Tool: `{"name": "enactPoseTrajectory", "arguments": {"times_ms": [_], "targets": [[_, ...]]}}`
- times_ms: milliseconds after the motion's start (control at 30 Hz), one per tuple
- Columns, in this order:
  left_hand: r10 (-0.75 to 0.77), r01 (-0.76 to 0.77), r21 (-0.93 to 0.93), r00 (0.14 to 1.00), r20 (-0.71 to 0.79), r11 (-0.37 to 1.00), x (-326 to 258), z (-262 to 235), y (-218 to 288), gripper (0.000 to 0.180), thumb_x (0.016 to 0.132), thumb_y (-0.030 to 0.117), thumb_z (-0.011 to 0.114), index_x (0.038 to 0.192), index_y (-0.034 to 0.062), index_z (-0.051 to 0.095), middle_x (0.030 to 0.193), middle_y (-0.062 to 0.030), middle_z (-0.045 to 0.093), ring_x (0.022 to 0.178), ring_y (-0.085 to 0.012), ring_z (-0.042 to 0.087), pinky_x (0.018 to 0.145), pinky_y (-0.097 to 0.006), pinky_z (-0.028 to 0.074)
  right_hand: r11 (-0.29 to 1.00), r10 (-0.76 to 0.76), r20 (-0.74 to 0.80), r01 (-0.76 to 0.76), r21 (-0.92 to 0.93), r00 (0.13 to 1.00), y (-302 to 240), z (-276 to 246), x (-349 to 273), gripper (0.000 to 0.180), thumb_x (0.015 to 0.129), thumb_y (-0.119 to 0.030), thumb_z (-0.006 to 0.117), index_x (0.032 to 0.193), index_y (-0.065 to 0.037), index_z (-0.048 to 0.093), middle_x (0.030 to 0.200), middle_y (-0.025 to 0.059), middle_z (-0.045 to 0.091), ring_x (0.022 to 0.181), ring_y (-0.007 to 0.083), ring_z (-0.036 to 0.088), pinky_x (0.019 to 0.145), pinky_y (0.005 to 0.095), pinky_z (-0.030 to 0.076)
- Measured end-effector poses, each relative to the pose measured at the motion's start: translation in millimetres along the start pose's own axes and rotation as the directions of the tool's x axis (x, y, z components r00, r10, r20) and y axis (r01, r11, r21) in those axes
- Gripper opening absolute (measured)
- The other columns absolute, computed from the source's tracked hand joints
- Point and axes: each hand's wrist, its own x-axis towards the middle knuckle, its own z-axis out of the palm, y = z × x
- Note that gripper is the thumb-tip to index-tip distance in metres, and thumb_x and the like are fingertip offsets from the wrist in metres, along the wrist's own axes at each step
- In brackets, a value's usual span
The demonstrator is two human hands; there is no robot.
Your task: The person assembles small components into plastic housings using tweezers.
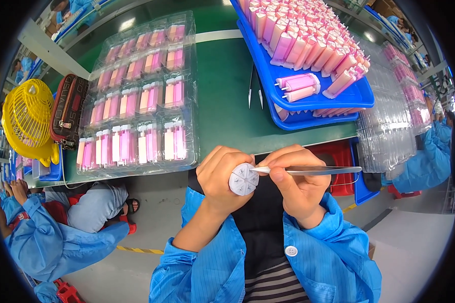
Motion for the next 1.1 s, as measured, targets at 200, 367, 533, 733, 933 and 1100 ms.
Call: {"name": "enactPoseTrajectory", "arguments": {"times_ms": [200, 367, 533, 733, 933, 1100], "targets": [[0.028, -0.028, 0.039, 1.000, -0.004, 0.999, 0.0, -0.7, -0.8, 0.023, 0.061, -0.003, 0.077, 0.077, 0.0011, 0.061, 0.067, -0.0095, 0.059, 0.057, -0.0230, 0.057, 0.052, -0.030, 0.043, 0.999, 0.000, -0.030, 0.001, 0.049, 1.000, -1.0, 2.2, 1.0, 0.010, 0.084, 0.000, 0.070, 0.092, 0.004, 0.066, 0.090, 0.0160, 0.068, 0.079, 0.0200, 0.065, 0.069, 0.0277, 0.052], [0.040, -0.039, 0.054, 0.999, -0.002, 0.998, 0.1, -0.5, 0.1, 0.023, 0.061, -0.004, 0.076, 0.077, 0.0014, 0.061, 0.067, -0.0096, 0.059, 0.056, -0.0230, 0.057, 0.051, -0.030, 0.043, 0.999, 0.016, -0.031, -0.015, 0.035, 0.999, -0.2, 2.3, 0.1, 0.010, 0.084, 0.001, 0.070, 0.092, 0.004, 0.066, 0.089, 0.0160, 0.068, 0.079, 0.0194, 0.065, 0.069, 0.0276, 0.052], [0.032, -0.032, 0.060, 0.999, 0.000, 0.998, -0.5, -2.2, 0.9, 0.023, 0.061, -0.005, 0.076, 0.077, 0.0016, 0.061, 0.066, -0.0093, 0.059, 0.056, -0.0231, 0.057, 0.051, -0.030, 0.043, 0.999, 0.007, -0.028, -0.006, 0.044, 1.000, 0.1, 1.7, -2.0, 0.010, 0.083, 0.002, 0.070, 0.091, 0.004, 0.066, 0.088, 0.0161, 0.068, 0.079, 0.0192, 0.065, 0.068, 0.0271, 0.051], [0.046, -0.044, 0.074, 0.999, -0.015, 0.996, -0.7, -1.9, 1.3, 0.023, 0.061, -0.005, 0.077, 0.077, 0.0018, 0.061, 0.066, -0.0093, 0.059, 0.056, -0.0235, 0.057, 0.050, -0.030, 0.042, 1.000, 0.008, -0.029, -0.008, 0.007, 1.000, -1.9, 2.0, -1.2, 0.009, 0.082, 0.002, 0.071, 0.090, 0.003, 0.066, 0.087, 0.0159, 0.068, 0.077, 0.0195, 0.065, 0.067, 0.0273, 0.052], [0.048, -0.048, 0.139, 0.999, 0.002, 0.989, -2.1, -3.7, -1.7, 0.022, 0.062, -0.004, 0.077, 0.076, 0.0019, 0.060, 0.066, -0.0094, 0.059, 0.056, -0.0243, 0.058, 0.051, -0.031, 0.043, 0.978, -0.060, 0.099, 0.078, -0.194, 0.993, -6.9, -0.8, 9.0, 0.008, 0.081, 0.002, 0.071, 0.088, 0.003, 0.066, 0.084, 0.0155, 0.068, 0.074, 0.0207, 0.066, 0.063, 0.0284, 0.052], [-0.044, 0.042, 0.026, 0.996, 0.072, 0.999, 1.9, -6.9, 0.4, 0.021, 0.059, 0.001, 0.075, 0.074, 0.0041, 0.060, 0.066, -0.0088, 0.058, 0.057, -0.0273, 0.058, 0.050, -0.035, 0.044, 0.962, 0.204, 0.048, -0.209, 0.177, 0.978, -8.8, -3.3, 10.7, 0.007, 0.084, 0.001, 0.069, 0.089, 0.003, 0.066, 0.087, 0.0123, 0.067, 0.079, 0.0170, 0.064, 0.068, 0.0275, 0.050]]}}
